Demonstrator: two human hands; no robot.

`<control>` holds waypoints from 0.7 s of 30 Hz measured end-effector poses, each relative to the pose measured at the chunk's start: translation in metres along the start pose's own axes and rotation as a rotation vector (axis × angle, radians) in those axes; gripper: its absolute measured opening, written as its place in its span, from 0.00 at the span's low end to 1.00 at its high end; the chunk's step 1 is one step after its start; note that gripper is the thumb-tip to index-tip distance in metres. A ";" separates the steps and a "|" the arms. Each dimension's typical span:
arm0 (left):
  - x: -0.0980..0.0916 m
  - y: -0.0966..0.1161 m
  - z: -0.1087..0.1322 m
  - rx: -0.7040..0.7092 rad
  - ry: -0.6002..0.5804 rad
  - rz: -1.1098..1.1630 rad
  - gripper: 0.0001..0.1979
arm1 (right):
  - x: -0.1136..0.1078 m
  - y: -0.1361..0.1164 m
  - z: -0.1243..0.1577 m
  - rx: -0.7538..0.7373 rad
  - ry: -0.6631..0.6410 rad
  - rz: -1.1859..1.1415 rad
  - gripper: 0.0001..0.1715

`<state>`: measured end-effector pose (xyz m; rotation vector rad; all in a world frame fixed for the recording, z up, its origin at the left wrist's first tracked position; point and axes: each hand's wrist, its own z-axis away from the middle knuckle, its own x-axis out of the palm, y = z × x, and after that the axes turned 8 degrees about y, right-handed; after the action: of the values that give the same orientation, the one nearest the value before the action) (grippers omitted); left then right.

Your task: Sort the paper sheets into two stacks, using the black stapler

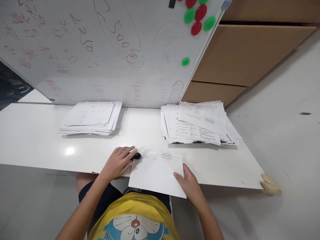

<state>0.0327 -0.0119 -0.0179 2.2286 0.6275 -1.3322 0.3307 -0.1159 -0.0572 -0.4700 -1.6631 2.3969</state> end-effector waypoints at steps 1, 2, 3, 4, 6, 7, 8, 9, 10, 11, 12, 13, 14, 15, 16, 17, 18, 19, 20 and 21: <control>-0.002 0.004 -0.006 -0.012 0.038 0.010 0.24 | 0.000 -0.001 -0.001 0.001 -0.002 0.003 0.23; -0.002 0.009 -0.013 -0.049 0.075 0.014 0.25 | 0.000 -0.002 -0.003 0.000 -0.005 0.006 0.23; 0.000 0.014 -0.023 -0.106 0.098 0.008 0.25 | 0.000 -0.004 -0.005 -0.006 -0.008 0.010 0.23; 0.004 0.018 -0.033 -0.169 0.098 -0.007 0.25 | 0.001 -0.005 -0.007 -0.013 -0.014 0.016 0.23; 0.018 0.023 -0.053 -0.286 0.033 -0.056 0.24 | 0.002 -0.005 -0.009 -0.019 -0.037 0.024 0.24; 0.026 0.025 -0.060 -0.329 -0.013 -0.078 0.24 | 0.002 -0.004 -0.010 -0.015 -0.046 0.023 0.25; 0.034 0.025 -0.065 -0.361 -0.056 -0.094 0.24 | 0.002 -0.003 -0.011 -0.010 -0.050 0.019 0.25; 0.040 0.025 -0.069 -0.382 -0.093 -0.107 0.24 | 0.002 -0.001 -0.011 -0.006 -0.053 0.015 0.24; 0.045 0.024 -0.070 -0.396 -0.122 -0.119 0.24 | 0.002 0.000 -0.010 -0.006 -0.051 0.014 0.24; 0.048 0.024 -0.071 -0.405 -0.145 -0.131 0.25 | 0.002 0.001 -0.010 -0.011 -0.046 0.020 0.24; 0.051 0.024 -0.071 -0.410 -0.163 -0.144 0.25 | 0.002 0.002 -0.010 -0.023 -0.041 0.031 0.23; 0.052 0.024 -0.072 -0.419 -0.174 -0.158 0.25 | 0.002 0.001 -0.011 -0.038 -0.041 0.045 0.23; 0.052 0.025 -0.073 -0.431 -0.180 -0.168 0.25 | 0.003 0.001 -0.012 -0.054 -0.042 0.058 0.23; 0.052 0.026 -0.074 -0.446 -0.182 -0.169 0.25 | 0.004 -0.001 -0.014 -0.065 -0.038 0.070 0.22; 0.050 0.027 -0.075 -0.463 -0.177 -0.160 0.26 | 0.006 -0.002 -0.015 -0.068 -0.028 0.080 0.22; 0.047 0.027 -0.077 -0.477 -0.166 -0.144 0.26 | 0.007 -0.003 -0.017 -0.063 -0.014 0.089 0.21; 0.042 0.026 -0.077 -0.490 -0.147 -0.121 0.26 | 0.007 -0.005 -0.017 -0.052 0.008 0.097 0.21; 0.035 0.022 -0.077 -0.507 -0.120 -0.097 0.26 | 0.006 -0.006 -0.016 -0.038 0.034 0.106 0.20; 0.026 0.015 -0.075 -0.530 -0.081 -0.081 0.26 | 0.002 -0.007 -0.014 -0.025 0.053 0.117 0.20; 0.015 0.004 -0.072 -0.559 -0.030 -0.081 0.26 | -0.005 -0.009 -0.013 -0.014 0.061 0.126 0.20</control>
<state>0.0903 0.0307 -0.0003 1.7411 0.9531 -1.0577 0.3396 -0.1033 -0.0519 -0.6620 -1.6724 2.4331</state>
